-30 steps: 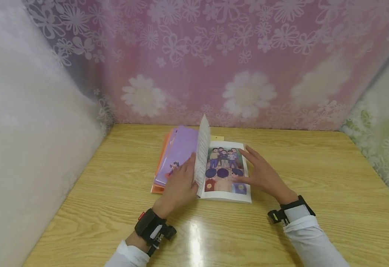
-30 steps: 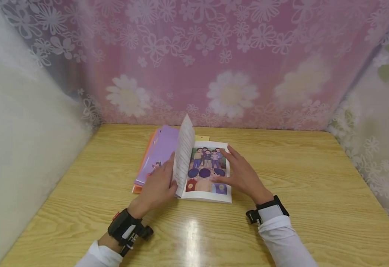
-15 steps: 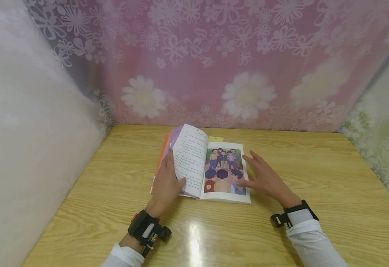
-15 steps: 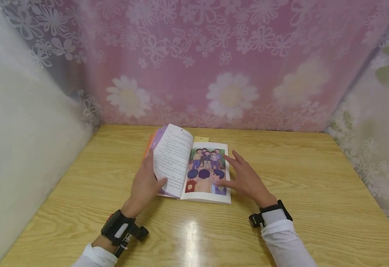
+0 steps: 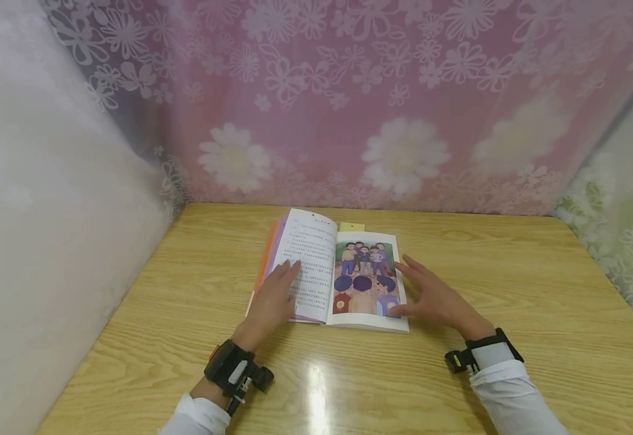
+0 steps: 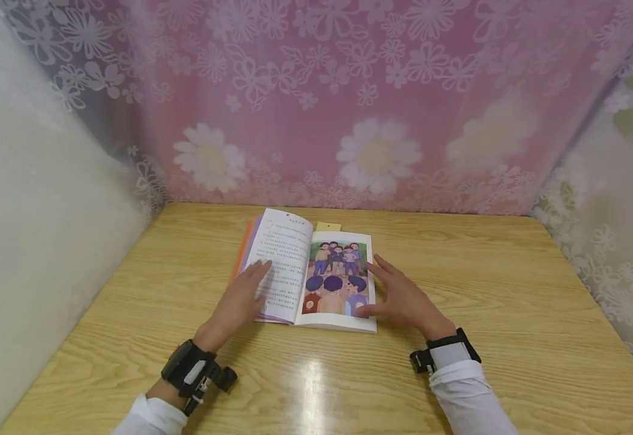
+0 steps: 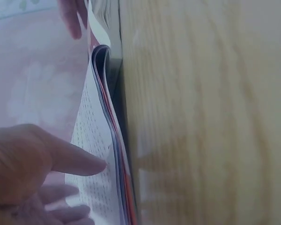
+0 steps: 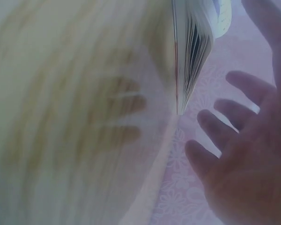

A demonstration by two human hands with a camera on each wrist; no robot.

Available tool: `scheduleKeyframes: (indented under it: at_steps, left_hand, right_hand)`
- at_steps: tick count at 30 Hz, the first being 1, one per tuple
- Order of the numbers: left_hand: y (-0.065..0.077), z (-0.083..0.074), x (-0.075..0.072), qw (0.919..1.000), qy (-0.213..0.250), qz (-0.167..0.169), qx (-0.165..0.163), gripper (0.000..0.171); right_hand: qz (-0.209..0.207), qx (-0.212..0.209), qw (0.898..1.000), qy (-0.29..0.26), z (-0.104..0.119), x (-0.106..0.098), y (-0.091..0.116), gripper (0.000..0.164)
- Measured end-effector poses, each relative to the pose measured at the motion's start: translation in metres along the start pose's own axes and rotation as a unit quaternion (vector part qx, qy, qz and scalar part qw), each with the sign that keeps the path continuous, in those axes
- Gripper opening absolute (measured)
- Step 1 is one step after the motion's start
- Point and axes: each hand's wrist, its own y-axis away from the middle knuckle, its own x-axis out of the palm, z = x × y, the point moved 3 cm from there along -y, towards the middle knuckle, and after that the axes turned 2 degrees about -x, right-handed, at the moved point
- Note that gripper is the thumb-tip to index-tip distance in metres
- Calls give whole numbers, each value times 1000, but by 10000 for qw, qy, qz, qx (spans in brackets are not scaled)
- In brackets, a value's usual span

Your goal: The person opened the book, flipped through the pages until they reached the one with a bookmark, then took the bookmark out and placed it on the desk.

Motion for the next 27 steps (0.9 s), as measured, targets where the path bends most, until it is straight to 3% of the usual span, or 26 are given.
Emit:
scheduleKeyframes:
  at_steps: [6, 11, 19, 23, 25, 27]
  left_hand:
    - [-2, -5, 7, 9956, -123, 765, 532, 73]
    - [3, -4, 9, 9911, -534, 1105, 512, 70]
    - [4, -10, 10, 9913, -632, 1100, 351, 59]
    - [3, -18, 12, 9939, -571, 901, 286, 49]
    - [2, -23, 14, 9950, -622, 765, 176, 54]
    - [1, -29, 15, 9947, -780, 665, 42, 71]
  right_hand:
    - [229, -424, 9988, 41, 2, 5, 0, 110]
    - [401, -524, 9969, 418, 2, 7, -1, 108]
    - [407, -478, 9953, 742, 0, 9, -2, 99]
    - [347, -430, 9948, 855, 3, 9, -3, 92]
    - [303, -409, 9947, 888, 5, 8, -3, 88]
    - [268, -396, 9948, 897, 5, 8, -4, 83]
